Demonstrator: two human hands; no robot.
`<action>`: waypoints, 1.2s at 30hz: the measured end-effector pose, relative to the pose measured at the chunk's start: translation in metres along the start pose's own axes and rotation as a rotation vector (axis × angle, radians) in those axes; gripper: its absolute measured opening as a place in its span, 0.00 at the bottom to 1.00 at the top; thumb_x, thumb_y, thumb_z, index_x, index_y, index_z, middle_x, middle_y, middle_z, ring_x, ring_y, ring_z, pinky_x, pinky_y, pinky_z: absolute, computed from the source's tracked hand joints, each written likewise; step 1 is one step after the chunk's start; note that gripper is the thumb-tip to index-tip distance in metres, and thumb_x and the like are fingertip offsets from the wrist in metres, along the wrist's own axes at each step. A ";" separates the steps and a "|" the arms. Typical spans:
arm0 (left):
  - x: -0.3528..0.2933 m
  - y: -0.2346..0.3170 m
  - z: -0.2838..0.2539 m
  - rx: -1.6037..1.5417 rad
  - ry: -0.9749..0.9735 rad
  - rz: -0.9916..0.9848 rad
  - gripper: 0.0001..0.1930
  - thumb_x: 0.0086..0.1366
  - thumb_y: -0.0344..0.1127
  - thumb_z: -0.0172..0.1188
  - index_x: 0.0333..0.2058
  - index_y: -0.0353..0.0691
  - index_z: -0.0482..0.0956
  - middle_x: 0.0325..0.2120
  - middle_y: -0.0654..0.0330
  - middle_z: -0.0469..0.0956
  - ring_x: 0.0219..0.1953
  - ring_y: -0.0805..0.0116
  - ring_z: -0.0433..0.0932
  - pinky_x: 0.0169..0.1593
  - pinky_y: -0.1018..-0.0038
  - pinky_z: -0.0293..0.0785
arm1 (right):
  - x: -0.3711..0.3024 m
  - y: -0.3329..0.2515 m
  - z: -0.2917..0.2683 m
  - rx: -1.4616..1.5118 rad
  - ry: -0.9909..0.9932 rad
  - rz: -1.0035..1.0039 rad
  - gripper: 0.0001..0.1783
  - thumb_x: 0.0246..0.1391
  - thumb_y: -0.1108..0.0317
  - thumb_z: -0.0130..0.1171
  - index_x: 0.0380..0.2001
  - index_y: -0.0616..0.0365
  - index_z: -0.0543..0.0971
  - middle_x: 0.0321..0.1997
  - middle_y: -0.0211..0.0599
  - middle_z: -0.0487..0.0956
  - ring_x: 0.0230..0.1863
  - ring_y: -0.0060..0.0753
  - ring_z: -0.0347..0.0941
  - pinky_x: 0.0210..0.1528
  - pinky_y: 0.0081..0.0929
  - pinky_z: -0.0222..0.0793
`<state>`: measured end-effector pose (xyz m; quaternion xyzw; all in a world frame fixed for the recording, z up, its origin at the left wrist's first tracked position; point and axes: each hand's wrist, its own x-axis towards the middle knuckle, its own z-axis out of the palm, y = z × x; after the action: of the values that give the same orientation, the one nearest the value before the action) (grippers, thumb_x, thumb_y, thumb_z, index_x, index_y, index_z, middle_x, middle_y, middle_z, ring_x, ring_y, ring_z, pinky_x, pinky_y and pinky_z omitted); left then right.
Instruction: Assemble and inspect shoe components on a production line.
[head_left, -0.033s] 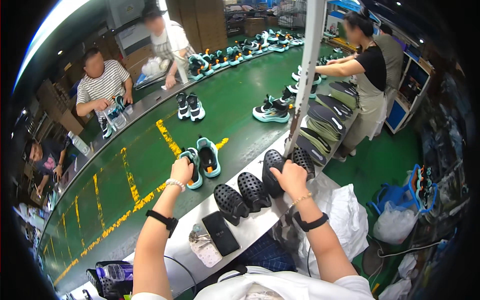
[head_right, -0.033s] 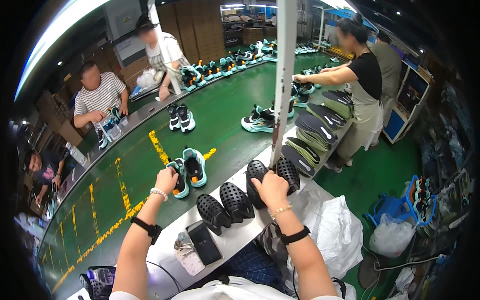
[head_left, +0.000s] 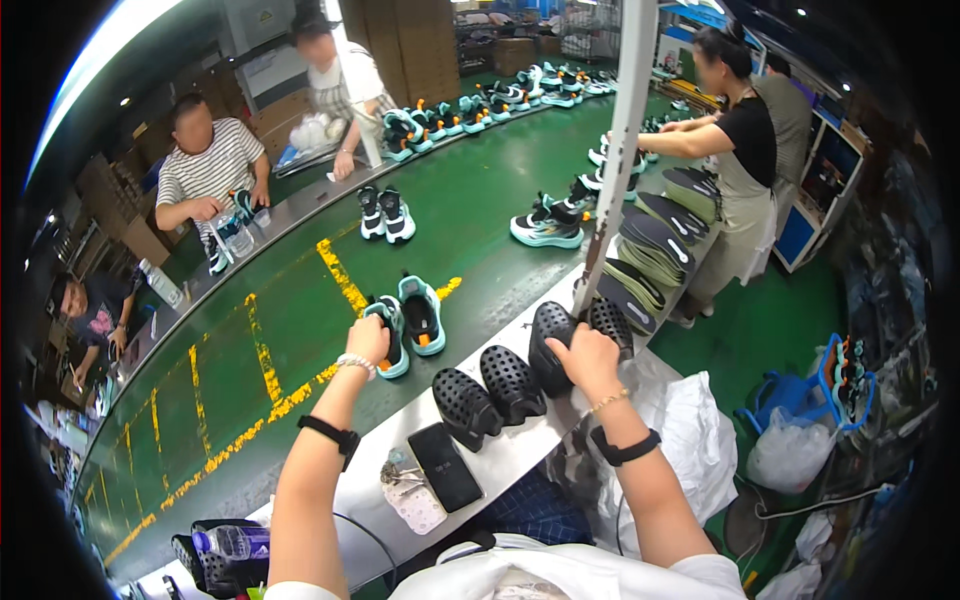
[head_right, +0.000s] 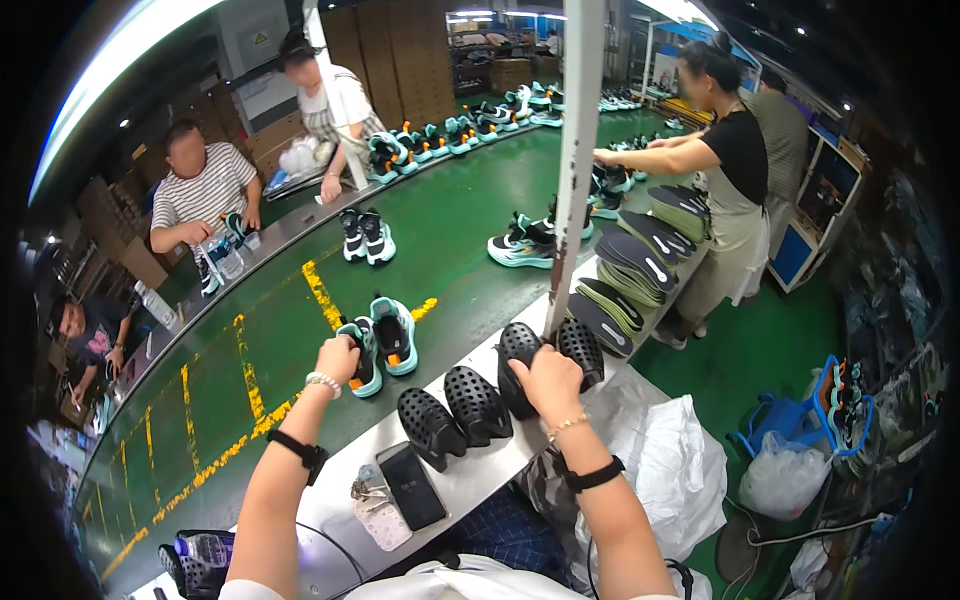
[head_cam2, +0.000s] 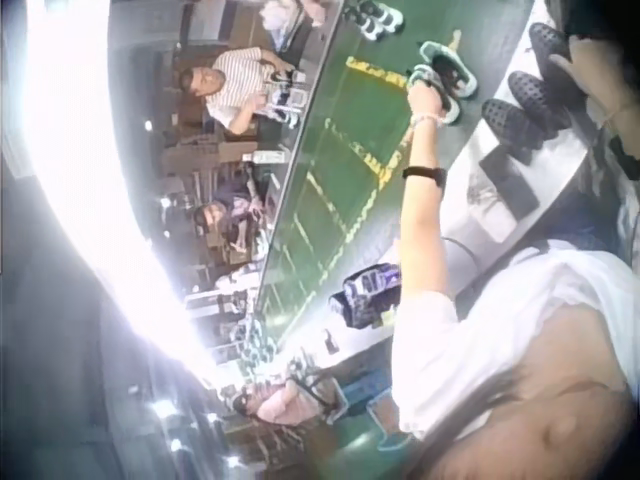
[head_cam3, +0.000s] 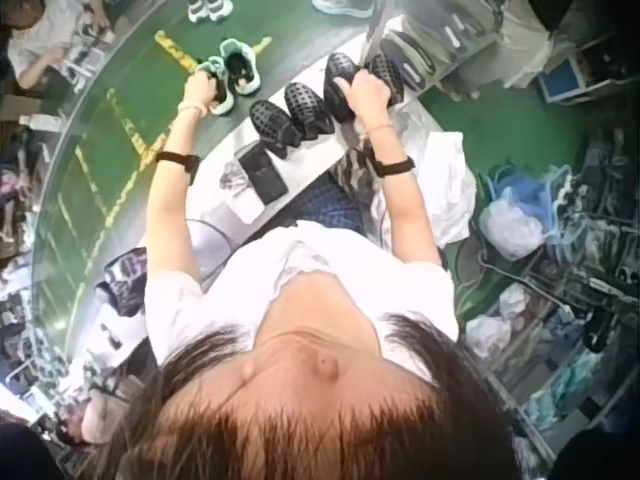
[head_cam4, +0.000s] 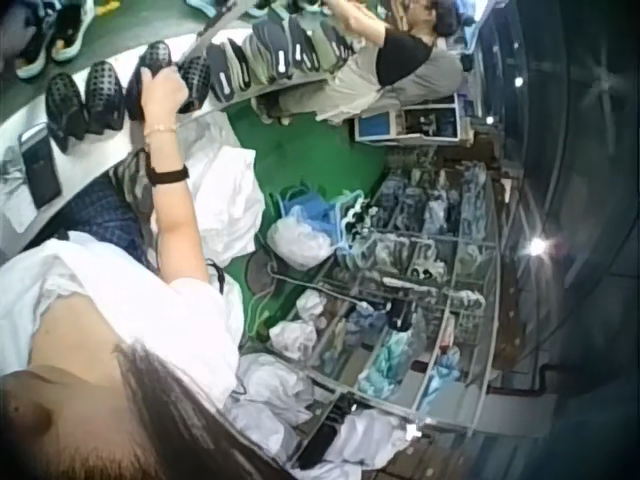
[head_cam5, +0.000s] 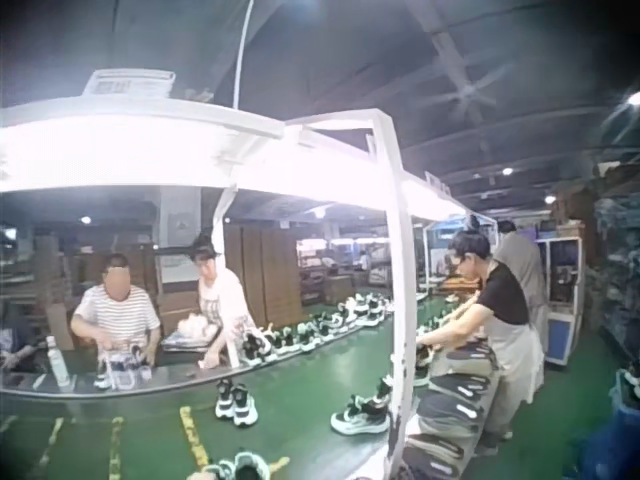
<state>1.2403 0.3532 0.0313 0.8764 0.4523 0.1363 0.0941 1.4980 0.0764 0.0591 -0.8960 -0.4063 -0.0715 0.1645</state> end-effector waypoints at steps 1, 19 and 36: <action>0.007 -0.001 0.010 0.055 -0.030 -0.049 0.09 0.53 0.30 0.54 0.31 0.32 0.78 0.33 0.43 0.78 0.36 0.46 0.78 0.43 0.59 0.74 | -0.001 0.002 0.002 -0.014 -0.002 0.008 0.30 0.46 0.40 0.58 0.26 0.62 0.76 0.23 0.47 0.79 0.28 0.46 0.79 0.32 0.37 0.74; 0.108 -0.057 0.103 0.058 -0.371 -0.163 0.20 0.61 0.31 0.44 0.52 0.39 0.71 0.56 0.50 0.67 0.57 0.56 0.67 0.57 0.64 0.67 | -0.015 0.004 0.002 0.009 0.015 0.008 0.31 0.46 0.41 0.58 0.27 0.65 0.75 0.22 0.51 0.78 0.26 0.53 0.77 0.31 0.41 0.72; 0.014 -0.079 0.160 0.274 -0.351 -0.165 0.16 0.57 0.36 0.55 0.44 0.38 0.79 0.46 0.52 0.77 0.46 0.61 0.78 0.48 0.68 0.74 | -0.003 -0.005 0.004 -0.099 0.059 -0.083 0.30 0.46 0.42 0.59 0.28 0.64 0.75 0.24 0.50 0.79 0.29 0.50 0.78 0.32 0.39 0.73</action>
<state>1.2388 0.4031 -0.1410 0.8514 0.5132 -0.0890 0.0621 1.4923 0.0780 0.0560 -0.8829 -0.4339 -0.1248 0.1291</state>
